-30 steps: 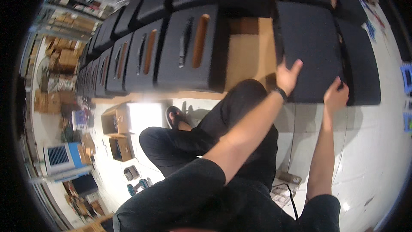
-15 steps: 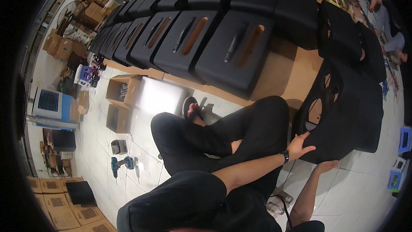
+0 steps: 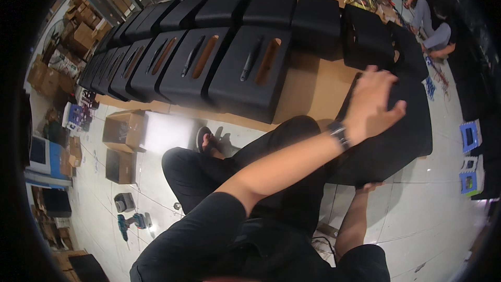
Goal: The person assembles a black plastic storage unit by attaching legs and panels using a cordless drill and screws. They position the unit, insert screws, and tighten them, then place the assembled unit with others.
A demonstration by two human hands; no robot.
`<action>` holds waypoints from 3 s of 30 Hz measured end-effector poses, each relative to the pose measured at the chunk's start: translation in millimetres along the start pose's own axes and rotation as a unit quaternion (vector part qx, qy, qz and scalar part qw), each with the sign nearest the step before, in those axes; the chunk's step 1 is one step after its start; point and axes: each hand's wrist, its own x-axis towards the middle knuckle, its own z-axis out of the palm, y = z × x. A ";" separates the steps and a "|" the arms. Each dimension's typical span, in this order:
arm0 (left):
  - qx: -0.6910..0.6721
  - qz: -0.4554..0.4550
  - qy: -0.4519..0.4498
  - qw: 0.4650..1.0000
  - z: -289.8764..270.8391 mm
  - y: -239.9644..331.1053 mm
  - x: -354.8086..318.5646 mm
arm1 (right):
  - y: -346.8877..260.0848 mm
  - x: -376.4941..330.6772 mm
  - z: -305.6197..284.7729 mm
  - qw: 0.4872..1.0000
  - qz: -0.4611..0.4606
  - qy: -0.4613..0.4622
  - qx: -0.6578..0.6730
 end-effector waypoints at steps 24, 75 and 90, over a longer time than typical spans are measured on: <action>0.202 -0.079 -0.226 0.950 -57.2 41.3 -176.6 | 7.6 -23.2 -7.6 0.996 -0.008 -0.046 -0.079; -0.416 -0.409 0.094 0.807 -258.9 -91.3 -299.5 | -328.4 -148.0 74.2 0.811 -0.235 -0.519 -0.131; -0.351 -0.463 0.198 0.790 -336.0 53.1 -453.4 | -196.7 -210.7 102.2 0.572 0.071 -0.817 0.016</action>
